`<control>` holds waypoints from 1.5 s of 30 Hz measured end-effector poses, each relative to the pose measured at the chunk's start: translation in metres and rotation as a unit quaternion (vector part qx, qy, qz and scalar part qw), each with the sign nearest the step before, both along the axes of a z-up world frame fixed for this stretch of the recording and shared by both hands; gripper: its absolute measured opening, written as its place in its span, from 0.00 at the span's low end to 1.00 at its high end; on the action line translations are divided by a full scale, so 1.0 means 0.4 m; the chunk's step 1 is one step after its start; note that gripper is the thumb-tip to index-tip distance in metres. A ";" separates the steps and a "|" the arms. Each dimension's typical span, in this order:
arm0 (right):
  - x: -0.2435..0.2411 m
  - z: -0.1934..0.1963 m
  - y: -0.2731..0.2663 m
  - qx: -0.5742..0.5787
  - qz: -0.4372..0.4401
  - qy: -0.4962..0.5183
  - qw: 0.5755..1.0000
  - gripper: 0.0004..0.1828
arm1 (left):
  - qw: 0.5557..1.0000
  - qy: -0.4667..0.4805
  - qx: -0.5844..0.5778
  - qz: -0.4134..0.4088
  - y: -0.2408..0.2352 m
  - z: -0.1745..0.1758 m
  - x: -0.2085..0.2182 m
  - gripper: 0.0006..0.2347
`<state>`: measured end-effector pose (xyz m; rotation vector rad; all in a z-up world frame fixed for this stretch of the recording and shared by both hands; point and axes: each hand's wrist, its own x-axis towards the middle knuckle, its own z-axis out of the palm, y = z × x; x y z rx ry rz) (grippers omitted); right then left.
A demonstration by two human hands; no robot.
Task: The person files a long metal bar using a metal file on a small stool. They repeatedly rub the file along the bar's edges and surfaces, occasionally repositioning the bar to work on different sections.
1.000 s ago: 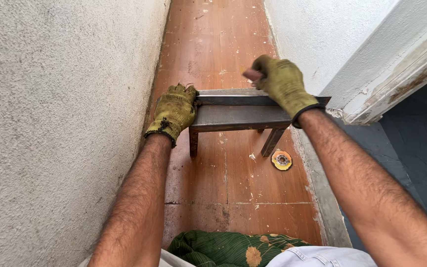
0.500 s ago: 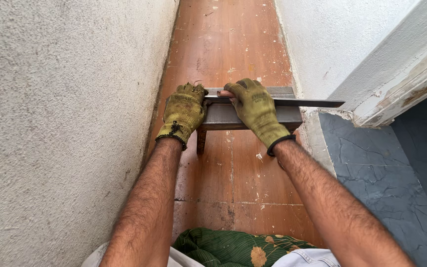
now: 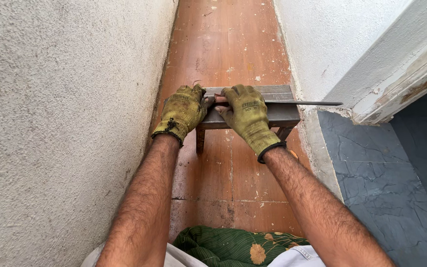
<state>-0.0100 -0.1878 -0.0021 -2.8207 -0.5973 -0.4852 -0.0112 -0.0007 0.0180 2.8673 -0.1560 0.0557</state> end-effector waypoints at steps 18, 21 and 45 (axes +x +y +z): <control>-0.034 0.055 -0.458 0.105 -0.076 -0.041 0.991 0.09 | 0.987 0.151 -0.036 0.027 -0.003 0.096 0.005 0.23; -0.035 0.035 -0.346 0.088 -0.057 -0.110 0.988 0.12 | 0.982 0.183 -0.044 0.033 -0.005 0.104 0.014 0.22; -0.004 0.010 -0.283 0.020 -0.182 -0.040 0.982 0.14 | 0.968 0.249 0.010 0.018 -0.001 0.134 0.116 0.21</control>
